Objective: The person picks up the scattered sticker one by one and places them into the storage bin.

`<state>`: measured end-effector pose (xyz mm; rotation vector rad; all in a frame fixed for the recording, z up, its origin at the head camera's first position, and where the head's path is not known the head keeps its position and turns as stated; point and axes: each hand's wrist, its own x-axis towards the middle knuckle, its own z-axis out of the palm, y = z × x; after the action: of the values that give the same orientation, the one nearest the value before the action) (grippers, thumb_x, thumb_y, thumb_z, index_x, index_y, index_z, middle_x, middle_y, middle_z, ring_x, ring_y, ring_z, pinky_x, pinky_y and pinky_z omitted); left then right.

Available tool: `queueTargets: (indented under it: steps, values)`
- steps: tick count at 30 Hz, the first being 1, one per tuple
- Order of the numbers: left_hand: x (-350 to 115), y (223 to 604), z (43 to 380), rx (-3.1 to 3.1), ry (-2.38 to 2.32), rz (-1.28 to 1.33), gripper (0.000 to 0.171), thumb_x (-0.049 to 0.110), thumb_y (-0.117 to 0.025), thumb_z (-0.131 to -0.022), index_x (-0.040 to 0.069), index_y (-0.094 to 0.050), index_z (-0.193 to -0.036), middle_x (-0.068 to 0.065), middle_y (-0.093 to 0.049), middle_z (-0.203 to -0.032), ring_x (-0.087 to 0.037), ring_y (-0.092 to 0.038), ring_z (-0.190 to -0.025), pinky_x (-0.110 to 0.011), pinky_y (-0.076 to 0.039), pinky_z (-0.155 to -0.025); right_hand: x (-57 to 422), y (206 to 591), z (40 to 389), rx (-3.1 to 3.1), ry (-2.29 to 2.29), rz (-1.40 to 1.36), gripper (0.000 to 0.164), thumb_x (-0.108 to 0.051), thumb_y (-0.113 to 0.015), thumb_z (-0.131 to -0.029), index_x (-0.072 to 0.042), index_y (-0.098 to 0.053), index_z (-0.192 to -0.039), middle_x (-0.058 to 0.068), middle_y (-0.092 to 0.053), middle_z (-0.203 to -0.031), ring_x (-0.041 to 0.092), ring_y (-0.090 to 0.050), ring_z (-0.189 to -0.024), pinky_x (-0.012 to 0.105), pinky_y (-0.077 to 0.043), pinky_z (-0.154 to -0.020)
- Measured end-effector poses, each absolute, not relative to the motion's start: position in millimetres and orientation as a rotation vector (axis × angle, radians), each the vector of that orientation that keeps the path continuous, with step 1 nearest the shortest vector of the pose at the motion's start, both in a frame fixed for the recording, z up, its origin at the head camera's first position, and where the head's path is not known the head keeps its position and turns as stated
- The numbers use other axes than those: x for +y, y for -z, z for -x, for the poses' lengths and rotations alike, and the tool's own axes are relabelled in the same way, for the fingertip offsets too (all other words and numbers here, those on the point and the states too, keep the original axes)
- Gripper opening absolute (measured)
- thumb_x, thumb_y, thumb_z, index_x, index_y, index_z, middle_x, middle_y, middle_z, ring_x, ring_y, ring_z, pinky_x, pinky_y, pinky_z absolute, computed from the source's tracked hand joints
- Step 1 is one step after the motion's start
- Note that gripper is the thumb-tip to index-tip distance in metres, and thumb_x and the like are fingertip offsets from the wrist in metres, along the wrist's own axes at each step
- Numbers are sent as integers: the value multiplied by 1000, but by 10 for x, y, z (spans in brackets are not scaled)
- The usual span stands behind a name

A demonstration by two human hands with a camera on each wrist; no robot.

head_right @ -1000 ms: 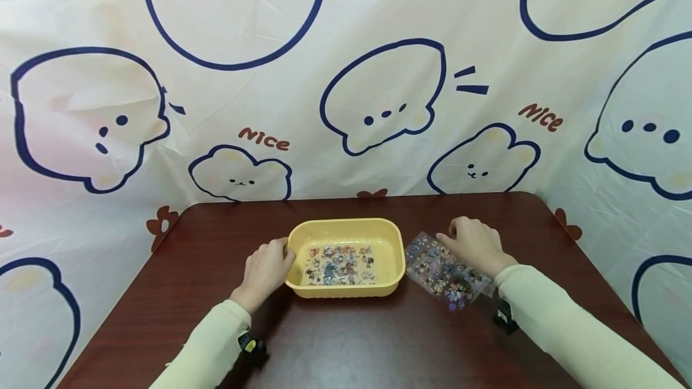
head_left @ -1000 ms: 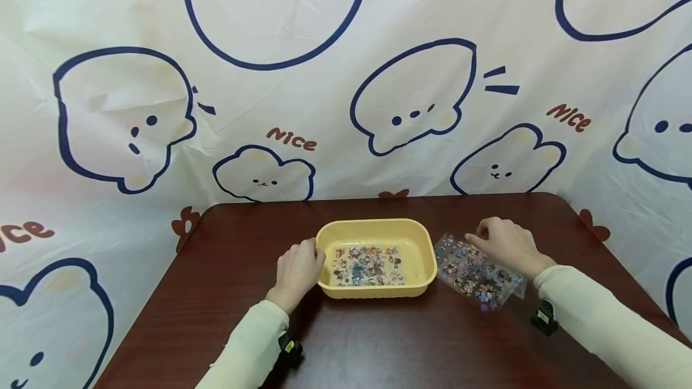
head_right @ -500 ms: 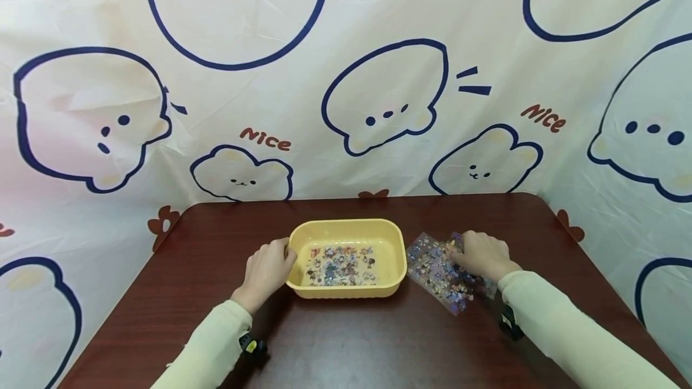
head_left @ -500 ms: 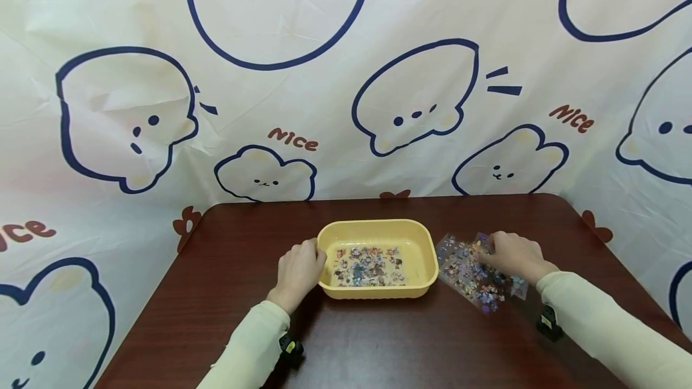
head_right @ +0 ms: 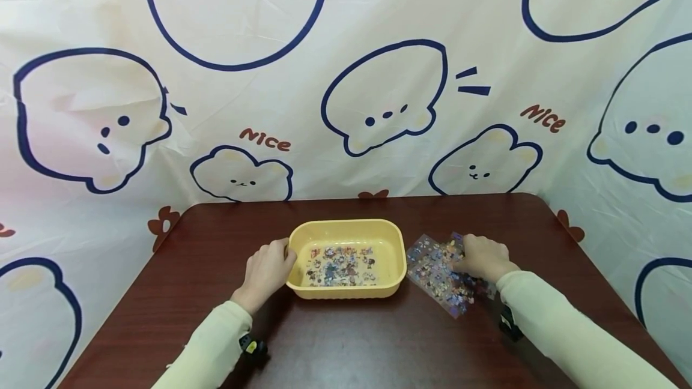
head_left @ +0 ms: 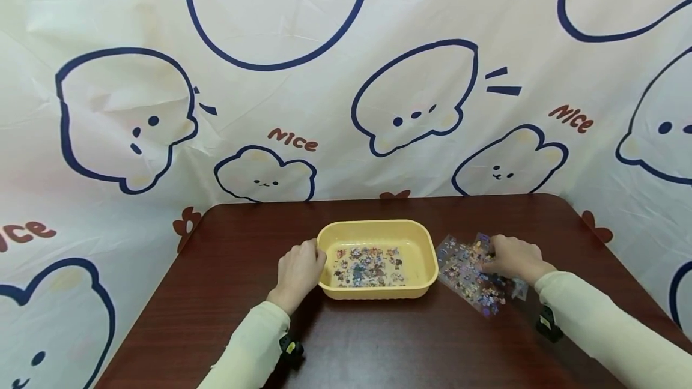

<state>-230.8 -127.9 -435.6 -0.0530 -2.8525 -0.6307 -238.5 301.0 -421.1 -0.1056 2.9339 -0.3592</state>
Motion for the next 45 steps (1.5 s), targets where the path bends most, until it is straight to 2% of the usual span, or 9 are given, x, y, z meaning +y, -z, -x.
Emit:
queueTargets:
  steps: [10, 22, 25, 29, 35, 41, 45]
  values:
    - [-1284, 4356, 2303, -2853, 623, 57, 22, 15, -56, -94, 13, -55, -72, -2, -50, -58, -17, -48, -50, -31, -34, -47, 3001, 4236, 2400, 2922, 390, 79, 50, -38, -80, -83, -20, -41, -57, -7, -36, -51, 10, -37, -48, 27, -25, -49]
    - [-1284, 4354, 2305, -2857, 628, 57, 23, 15, -57, -95, 13, -54, -72, -1, -48, -57, -15, -46, -49, -30, -33, -46, 3006, 4257, 2440, 2890, 443, 59, 52, -35, -80, -84, -22, -41, -53, -8, -35, -49, 9, -37, -45, 26, -24, -47]
    - [-1286, 4353, 2305, -2852, 632, 63, 23, 14, -57, -95, 13, -54, -72, -1, -48, -57, -15, -46, -49, -30, -33, -46, 3021, 4261, 2457, 2873, 449, 41, 48, -36, -80, -84, -19, -43, -56, -7, -37, -51, 11, -39, -48, 28, -26, -50]
    - [-1292, 4353, 2308, -2843, 631, 64, 22, 14, -57, -94, 13, -54, -72, -2, -50, -58, -16, -47, -49, -31, -33, -46, 3044, 4254, 2466, 2857, 454, 20, 41, -37, -80, -84, -13, -50, -69, -2, -47, -60, 16, -46, -57, 34, -30, -57]
    - [-1294, 4359, 2311, -2852, 629, 57, 21, 15, -56, -93, 14, -55, -72, -2, -51, -58, -16, -48, -50, -32, -34, -46, 3041, 4234, 2457, 2849, 490, 14, 34, -31, -80, -84, -8, -55, -82, 3, -55, -70, 20, -52, -65, 39, -33, -63]
    - [-1289, 4363, 2312, -2853, 628, 61, 23, 15, -55, -93, 14, -53, -71, -2, -50, -58, -16, -47, -49, -32, -33, -46, 3021, 4219, 2451, 2843, 477, 21, 34, -32, -79, -86, -7, -55, -85, 3, -53, -71, 20, -51, -66, 40, -32, -63]
    - [-1282, 4361, 2309, -2854, 630, 62, 22, 14, -55, -94, 14, -53, -71, -2, -50, -57, -16, -47, -49, -31, -33, -46, 3003, 4224, 2450, 2833, 401, 56, 47, -48, -75, -86, -6, -55, -90, 4, -55, -74, 20, -53, -67, 38, -34, -61]
